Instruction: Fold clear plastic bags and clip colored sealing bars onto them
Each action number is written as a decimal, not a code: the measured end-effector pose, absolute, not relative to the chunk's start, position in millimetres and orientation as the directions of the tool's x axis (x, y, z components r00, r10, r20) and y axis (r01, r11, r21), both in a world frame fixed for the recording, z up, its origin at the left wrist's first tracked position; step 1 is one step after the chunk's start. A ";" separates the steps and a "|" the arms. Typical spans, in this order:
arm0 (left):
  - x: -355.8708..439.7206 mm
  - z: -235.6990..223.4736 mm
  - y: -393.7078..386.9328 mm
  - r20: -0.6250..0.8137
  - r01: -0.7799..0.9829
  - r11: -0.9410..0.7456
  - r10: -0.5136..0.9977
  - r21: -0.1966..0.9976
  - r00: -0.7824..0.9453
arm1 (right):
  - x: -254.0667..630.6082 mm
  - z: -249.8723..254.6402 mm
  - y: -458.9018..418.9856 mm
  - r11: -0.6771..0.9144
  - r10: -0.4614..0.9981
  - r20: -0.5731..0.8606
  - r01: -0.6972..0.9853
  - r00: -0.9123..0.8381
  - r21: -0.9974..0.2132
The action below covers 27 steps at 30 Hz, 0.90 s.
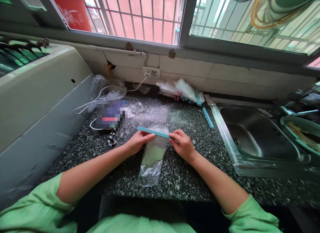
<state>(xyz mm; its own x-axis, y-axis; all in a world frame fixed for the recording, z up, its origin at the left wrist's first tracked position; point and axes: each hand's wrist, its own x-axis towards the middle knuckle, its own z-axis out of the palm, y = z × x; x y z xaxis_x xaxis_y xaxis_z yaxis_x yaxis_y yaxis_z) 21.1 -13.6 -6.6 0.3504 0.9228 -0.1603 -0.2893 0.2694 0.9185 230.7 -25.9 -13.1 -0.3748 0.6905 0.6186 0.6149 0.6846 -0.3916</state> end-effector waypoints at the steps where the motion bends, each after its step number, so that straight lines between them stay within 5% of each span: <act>1: 20.0 -6.1 -12.5 -0.156 -0.267 0.254 0.928 0.930 0.339 | 231.4 -13.1 -25.3 0.680 0.691 0.622 0.623 -0.368 -0.387; 10: 11.0 -1.9 -2.1 -0.005 -0.166 0.021 0.995 0.986 0.095 | 232.9 -10.1 -24.8 0.593 0.781 0.567 0.593 -0.261 -0.544; 16: 12.5 6.5 -6.3 0.052 -0.120 -0.030 0.982 0.992 0.183 | 230.8 -4.7 -26.3 0.278 0.957 0.195 0.491 -0.215 -0.826; 27: 11.8 1.6 -5.5 0.103 -0.055 -0.095 0.980 0.994 0.169 | 227.3 0.7 -28.6 0.285 0.952 0.178 0.503 -0.250 -0.816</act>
<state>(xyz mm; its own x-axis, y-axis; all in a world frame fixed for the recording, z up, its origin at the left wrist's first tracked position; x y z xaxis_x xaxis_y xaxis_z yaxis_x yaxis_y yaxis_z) 11.8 -5.5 1.6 0.1695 0.9801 0.1033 -0.0551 -0.0953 0.9939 227.3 -28.6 0.7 -0.2505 0.9517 0.1776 0.5027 0.2846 -0.8163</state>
